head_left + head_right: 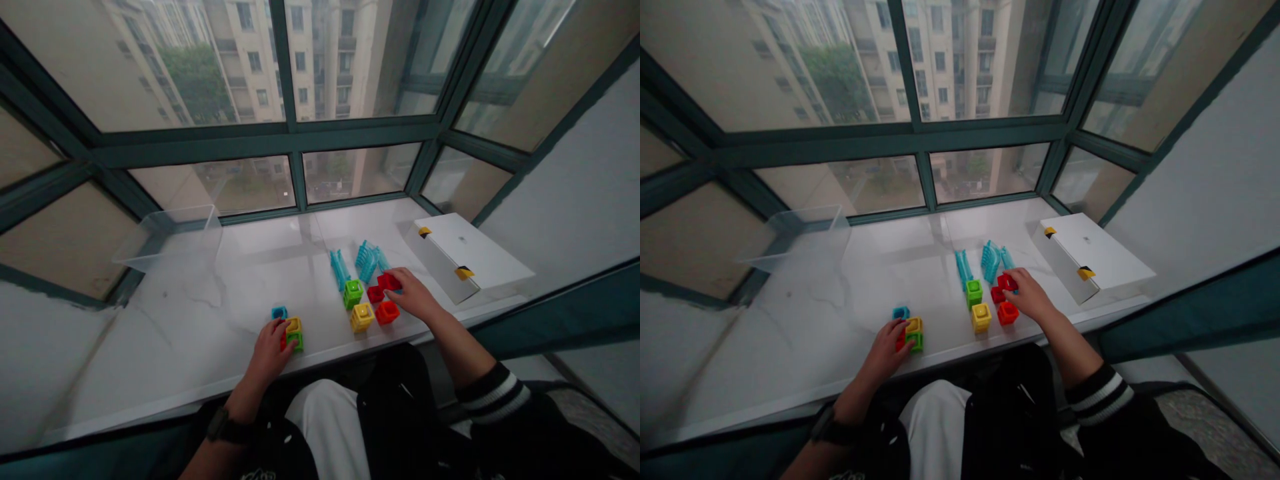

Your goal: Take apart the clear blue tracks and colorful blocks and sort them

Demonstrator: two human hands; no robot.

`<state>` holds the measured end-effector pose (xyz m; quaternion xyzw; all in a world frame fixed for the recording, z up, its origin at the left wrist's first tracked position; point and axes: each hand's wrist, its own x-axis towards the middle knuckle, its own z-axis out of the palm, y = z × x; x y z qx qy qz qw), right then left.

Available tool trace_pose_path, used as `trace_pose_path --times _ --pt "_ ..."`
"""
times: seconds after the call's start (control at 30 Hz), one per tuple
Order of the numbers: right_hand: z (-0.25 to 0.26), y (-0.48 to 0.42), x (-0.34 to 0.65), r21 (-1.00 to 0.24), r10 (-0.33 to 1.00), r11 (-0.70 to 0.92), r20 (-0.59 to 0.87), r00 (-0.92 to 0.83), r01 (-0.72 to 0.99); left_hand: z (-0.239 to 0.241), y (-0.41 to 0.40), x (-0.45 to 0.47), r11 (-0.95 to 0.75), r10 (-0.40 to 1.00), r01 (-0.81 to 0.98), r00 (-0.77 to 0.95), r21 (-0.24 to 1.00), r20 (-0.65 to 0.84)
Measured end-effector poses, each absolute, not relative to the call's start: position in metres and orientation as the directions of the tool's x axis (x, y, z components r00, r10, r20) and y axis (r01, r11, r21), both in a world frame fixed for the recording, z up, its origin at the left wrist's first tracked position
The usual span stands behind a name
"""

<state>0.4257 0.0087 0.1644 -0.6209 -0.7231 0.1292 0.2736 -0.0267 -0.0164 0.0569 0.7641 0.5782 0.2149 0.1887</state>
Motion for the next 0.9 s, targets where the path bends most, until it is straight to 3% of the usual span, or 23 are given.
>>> trace_pose_path --times 0.33,0.9 --pt "0.143 0.044 0.398 -0.254 0.978 -0.02 -0.205 -0.033 0.967 0.054 -0.02 -0.026 -0.28 0.959 0.783 0.248 0.555 0.134" --pt "0.133 0.071 0.387 -0.019 0.927 0.018 -0.374 -0.024 1.0 0.054 -0.018 -0.026 -0.264 0.963 0.78 0.246 0.566 0.11"
